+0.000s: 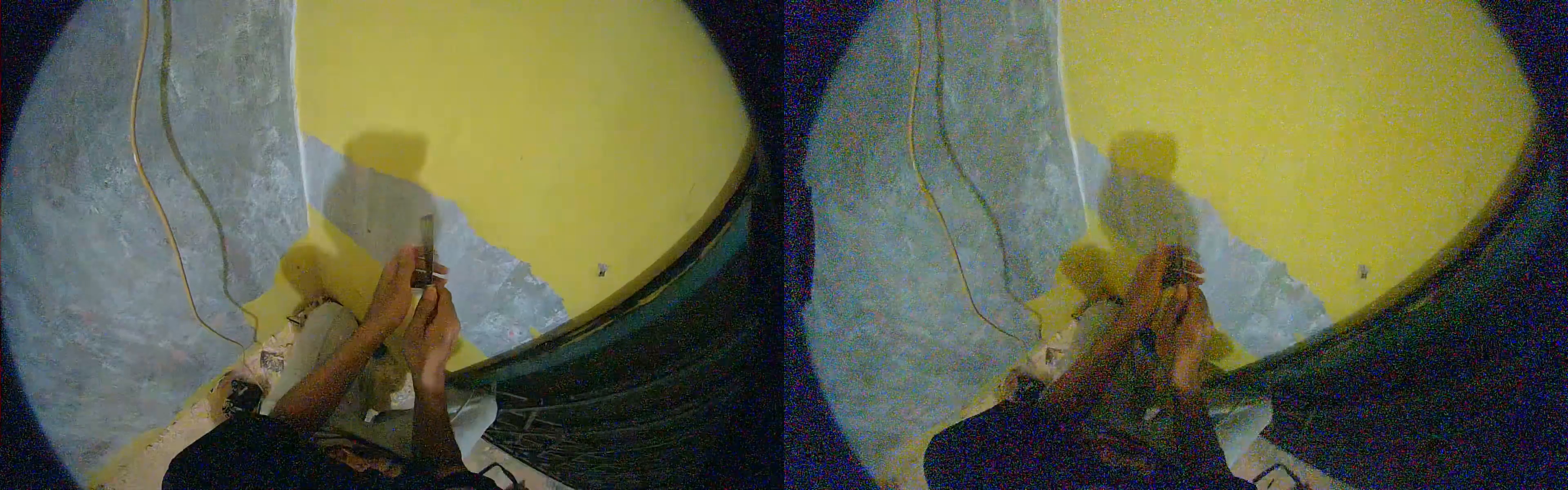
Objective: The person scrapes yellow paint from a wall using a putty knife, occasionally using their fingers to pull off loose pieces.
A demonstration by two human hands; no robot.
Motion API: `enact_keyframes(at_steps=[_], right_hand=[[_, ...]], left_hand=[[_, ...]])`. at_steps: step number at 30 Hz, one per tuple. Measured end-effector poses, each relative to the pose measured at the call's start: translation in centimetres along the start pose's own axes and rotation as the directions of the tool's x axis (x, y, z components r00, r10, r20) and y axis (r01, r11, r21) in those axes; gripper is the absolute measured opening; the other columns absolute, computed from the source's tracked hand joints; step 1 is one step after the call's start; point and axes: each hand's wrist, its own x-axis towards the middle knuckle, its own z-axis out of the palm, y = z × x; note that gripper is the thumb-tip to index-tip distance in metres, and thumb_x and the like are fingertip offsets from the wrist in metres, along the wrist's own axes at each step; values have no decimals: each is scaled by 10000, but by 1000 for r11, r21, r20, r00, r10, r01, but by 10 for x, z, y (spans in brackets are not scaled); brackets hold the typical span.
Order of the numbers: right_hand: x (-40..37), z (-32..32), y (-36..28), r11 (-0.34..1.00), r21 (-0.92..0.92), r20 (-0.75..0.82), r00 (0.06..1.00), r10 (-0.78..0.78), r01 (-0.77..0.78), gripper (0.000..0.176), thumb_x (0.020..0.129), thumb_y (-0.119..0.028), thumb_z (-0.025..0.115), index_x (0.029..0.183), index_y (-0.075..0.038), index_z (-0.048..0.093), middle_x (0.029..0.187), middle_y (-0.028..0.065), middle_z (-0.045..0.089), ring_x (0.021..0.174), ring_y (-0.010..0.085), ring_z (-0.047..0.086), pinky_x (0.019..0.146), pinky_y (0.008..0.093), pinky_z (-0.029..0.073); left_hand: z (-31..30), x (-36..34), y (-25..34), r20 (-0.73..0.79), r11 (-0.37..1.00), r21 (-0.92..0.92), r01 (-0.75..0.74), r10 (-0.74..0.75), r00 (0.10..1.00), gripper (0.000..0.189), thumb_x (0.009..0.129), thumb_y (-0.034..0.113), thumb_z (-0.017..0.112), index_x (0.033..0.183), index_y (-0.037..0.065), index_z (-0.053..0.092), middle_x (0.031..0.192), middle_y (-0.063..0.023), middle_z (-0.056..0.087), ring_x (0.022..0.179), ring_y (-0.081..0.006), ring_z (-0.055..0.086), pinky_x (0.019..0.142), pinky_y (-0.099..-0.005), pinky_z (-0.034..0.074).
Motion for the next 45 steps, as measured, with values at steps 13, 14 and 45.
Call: enact_keyframes(at_steps=[13,14,45], right_hand=[[-7,39,2,994,101,123,992,35,-48,243,985,-230,560,1003,12,575,713,36,503,586,132,432,539,294,370],[-3,41,-4,977,144,169,977,133,-158,254,996,-242,542,1004,10,579,706,19,511,589,110,438,526,279,363],[41,105,-20,995,-92,29,999,-39,41,345,1021,-249,470,1155,51,576,722,80,603,593,75,528,497,259,398]], left_hand=[[-45,7,13,-100,965,220,146,-127,987,398,973,394,570,928,9,658,834,-80,689,736,-147,648,705,-291,516],[-51,11,15,-58,986,42,159,-157,986,381,961,382,596,924,8,659,827,-74,686,722,-138,642,688,-283,512],[-68,71,29,-101,987,-159,30,-47,994,364,967,402,578,887,47,557,782,-69,661,706,-167,681,582,-261,509]])
